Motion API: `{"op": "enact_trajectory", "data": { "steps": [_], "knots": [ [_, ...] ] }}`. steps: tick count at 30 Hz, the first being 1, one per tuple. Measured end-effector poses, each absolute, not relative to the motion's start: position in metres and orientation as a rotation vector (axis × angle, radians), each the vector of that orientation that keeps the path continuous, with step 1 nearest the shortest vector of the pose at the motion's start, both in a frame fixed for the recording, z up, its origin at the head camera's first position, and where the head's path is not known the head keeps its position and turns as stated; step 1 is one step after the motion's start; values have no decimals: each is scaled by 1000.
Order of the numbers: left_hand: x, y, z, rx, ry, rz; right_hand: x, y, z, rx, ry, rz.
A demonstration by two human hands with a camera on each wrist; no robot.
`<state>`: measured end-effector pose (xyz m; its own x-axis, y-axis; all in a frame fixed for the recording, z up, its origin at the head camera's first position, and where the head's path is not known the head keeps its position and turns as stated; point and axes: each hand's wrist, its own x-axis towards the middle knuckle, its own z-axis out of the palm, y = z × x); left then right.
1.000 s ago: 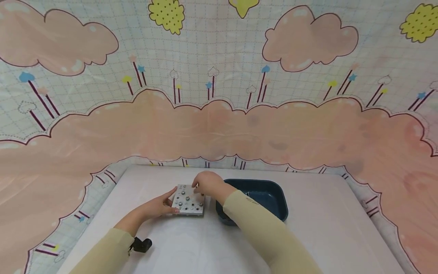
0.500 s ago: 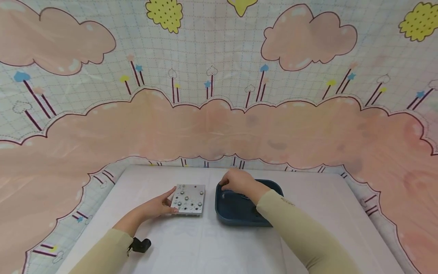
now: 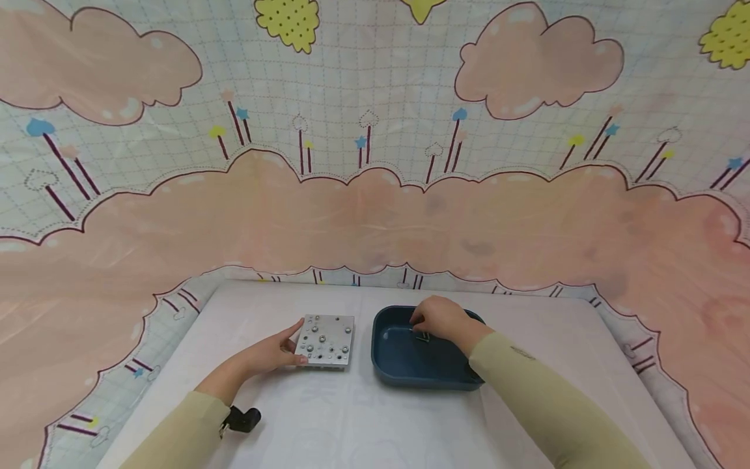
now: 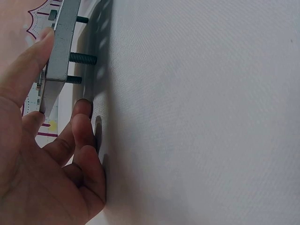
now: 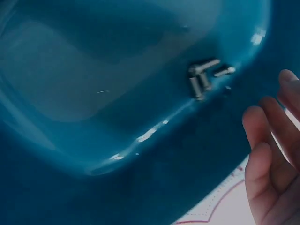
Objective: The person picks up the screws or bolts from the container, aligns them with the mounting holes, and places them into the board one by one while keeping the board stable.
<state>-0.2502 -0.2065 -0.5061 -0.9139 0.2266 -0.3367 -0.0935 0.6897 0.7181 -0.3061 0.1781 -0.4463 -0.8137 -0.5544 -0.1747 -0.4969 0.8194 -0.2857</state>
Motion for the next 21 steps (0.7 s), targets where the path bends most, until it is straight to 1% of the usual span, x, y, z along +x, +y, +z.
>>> {"op": "enact_trajectory", "data": {
  "steps": [9, 21],
  "knots": [
    [-252, -209, -511, 113, 2499, 1090, -317, 171, -467, -877, 2797, -152],
    [-249, -207, -505, 86, 2495, 1088, -326, 165, -486, -1024, 2820, -11]
  ]
}}
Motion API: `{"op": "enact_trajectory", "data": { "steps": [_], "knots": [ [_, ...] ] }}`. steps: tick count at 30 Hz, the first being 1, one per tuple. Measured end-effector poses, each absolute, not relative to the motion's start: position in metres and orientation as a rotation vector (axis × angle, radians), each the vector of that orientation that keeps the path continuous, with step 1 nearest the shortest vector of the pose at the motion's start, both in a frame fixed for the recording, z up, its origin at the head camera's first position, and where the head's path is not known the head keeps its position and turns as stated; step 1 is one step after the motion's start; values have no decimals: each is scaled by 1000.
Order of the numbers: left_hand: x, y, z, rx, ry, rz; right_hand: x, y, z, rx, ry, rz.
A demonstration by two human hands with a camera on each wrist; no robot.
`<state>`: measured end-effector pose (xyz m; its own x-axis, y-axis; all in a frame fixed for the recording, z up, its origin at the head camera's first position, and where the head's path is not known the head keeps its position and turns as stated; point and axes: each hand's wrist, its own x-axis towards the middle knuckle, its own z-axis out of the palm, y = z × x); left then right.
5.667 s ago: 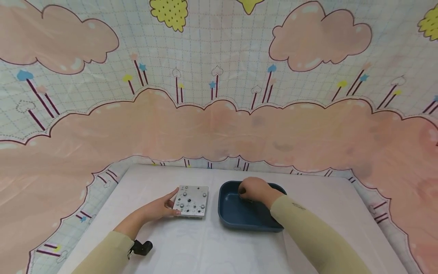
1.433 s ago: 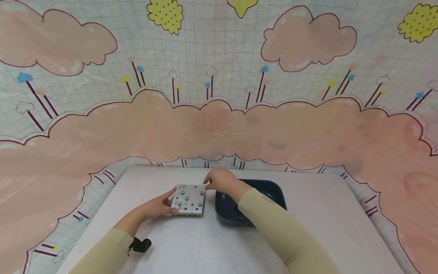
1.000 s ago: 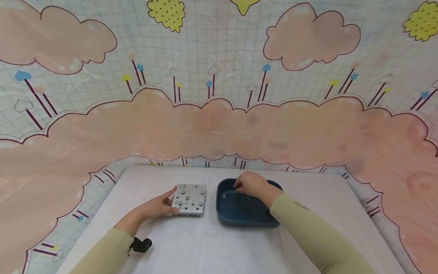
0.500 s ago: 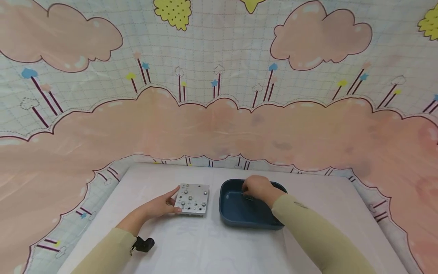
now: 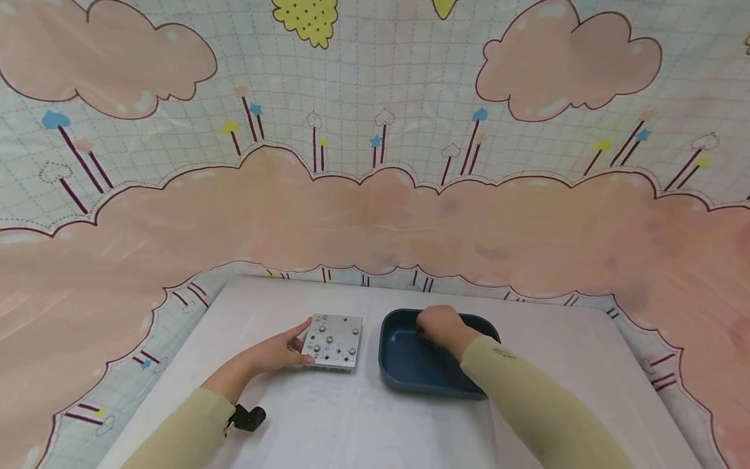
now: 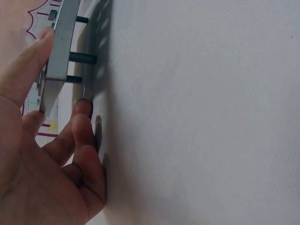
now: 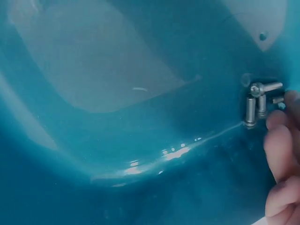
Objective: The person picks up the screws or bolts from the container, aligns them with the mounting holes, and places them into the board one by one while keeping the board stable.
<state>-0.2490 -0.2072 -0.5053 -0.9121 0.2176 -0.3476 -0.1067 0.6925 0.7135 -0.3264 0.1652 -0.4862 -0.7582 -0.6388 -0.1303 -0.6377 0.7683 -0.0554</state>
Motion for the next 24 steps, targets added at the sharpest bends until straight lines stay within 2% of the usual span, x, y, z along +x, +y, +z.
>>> {"op": "enact_trajectory", "data": {
  "steps": [11, 24],
  "knots": [
    [-252, -207, -508, 80, 2507, 1076, -327, 158, -488, -1166, 2845, 36],
    [-249, -206, -507, 69, 2500, 1085, -323, 146, -487, -1115, 2810, 55]
  ]
}}
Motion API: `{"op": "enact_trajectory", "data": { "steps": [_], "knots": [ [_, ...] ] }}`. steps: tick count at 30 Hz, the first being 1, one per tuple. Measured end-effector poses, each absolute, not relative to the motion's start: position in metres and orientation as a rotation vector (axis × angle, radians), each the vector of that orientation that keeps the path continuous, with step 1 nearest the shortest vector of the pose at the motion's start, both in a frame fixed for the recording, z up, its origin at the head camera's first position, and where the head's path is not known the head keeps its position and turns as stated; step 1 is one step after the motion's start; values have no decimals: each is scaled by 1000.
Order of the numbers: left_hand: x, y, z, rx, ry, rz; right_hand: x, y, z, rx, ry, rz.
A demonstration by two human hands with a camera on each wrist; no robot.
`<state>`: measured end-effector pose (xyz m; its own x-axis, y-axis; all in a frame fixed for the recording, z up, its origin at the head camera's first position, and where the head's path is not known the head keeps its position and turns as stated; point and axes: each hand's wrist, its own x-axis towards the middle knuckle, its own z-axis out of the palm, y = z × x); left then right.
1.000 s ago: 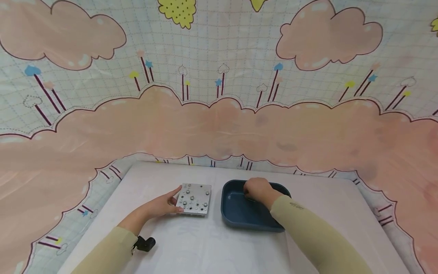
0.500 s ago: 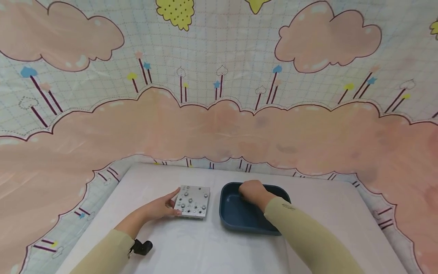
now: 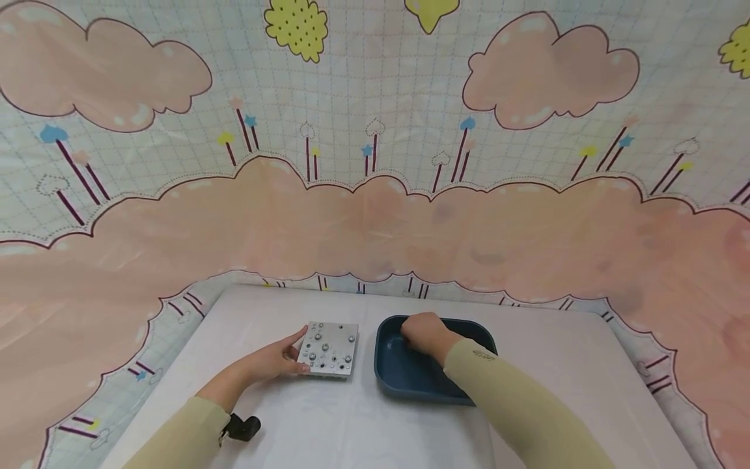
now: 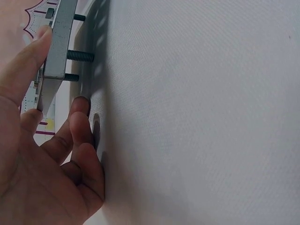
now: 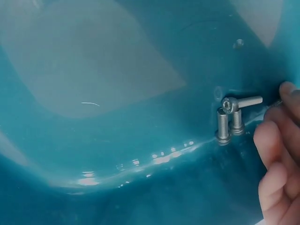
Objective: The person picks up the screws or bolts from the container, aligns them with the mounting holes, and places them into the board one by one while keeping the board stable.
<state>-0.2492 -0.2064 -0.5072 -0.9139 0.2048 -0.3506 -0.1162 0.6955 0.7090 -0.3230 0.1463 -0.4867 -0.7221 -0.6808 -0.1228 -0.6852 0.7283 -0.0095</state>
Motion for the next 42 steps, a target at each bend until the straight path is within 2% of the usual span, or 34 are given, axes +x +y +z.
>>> {"op": "enact_trajectory", "data": {
  "steps": [13, 22, 32, 42],
  "knots": [
    [-246, -208, -504, 88, 2504, 1091, -323, 141, -482, -984, 2774, -86],
    [-246, -209, -503, 89, 2501, 1095, -316, 136, -466, -883, 2756, -302],
    [-246, -209, -506, 109, 2502, 1092, -316, 136, -454, -858, 2793, -430],
    [-248, -209, -507, 114, 2509, 1099, -311, 112, -443, -897, 2780, -596]
  ]
}}
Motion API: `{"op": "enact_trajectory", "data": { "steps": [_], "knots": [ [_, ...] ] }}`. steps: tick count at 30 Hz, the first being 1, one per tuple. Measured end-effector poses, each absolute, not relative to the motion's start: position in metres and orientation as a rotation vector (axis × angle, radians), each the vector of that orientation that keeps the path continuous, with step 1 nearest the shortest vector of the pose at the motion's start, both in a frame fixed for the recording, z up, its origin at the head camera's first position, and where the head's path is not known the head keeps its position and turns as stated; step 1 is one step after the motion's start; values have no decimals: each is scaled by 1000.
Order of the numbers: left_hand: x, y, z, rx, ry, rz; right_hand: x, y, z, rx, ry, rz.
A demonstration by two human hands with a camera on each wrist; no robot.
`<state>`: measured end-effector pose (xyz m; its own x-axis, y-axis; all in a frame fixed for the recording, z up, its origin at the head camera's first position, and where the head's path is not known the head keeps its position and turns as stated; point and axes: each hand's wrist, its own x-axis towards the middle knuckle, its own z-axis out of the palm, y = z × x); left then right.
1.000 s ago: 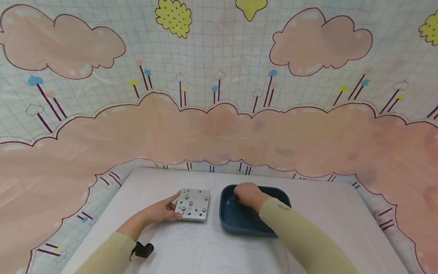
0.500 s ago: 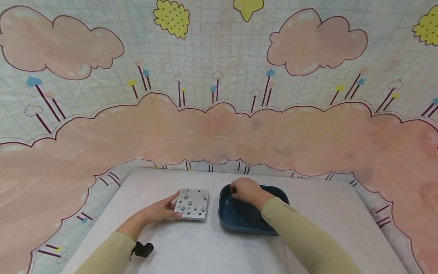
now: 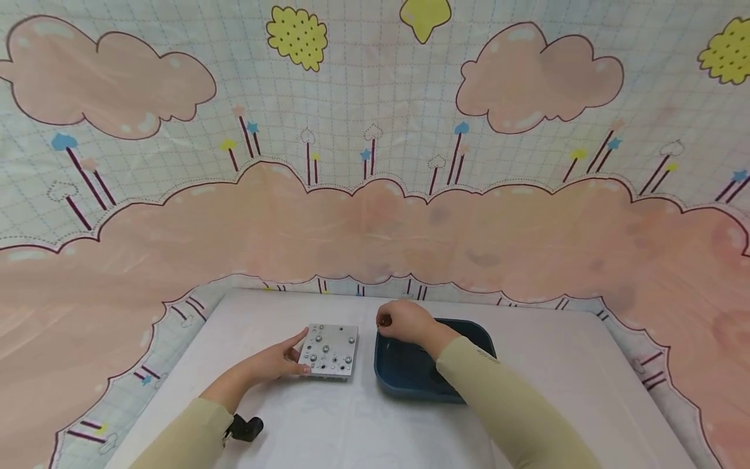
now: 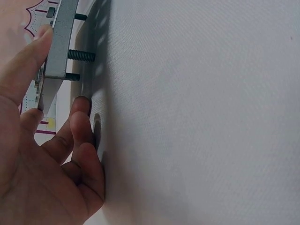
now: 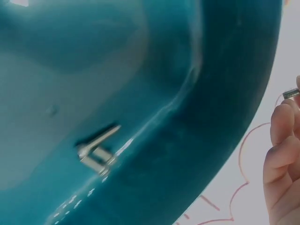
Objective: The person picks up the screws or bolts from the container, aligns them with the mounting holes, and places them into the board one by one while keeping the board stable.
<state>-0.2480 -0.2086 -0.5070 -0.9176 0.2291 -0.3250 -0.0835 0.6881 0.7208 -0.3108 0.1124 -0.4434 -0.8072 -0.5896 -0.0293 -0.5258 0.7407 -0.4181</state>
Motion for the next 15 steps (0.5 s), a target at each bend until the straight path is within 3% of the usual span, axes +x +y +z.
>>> {"op": "enact_trajectory", "data": {
  "steps": [15],
  "knots": [
    [-247, -209, -506, 88, 2511, 1082, -312, 55, -434, -933, 2704, -667]
  ]
}}
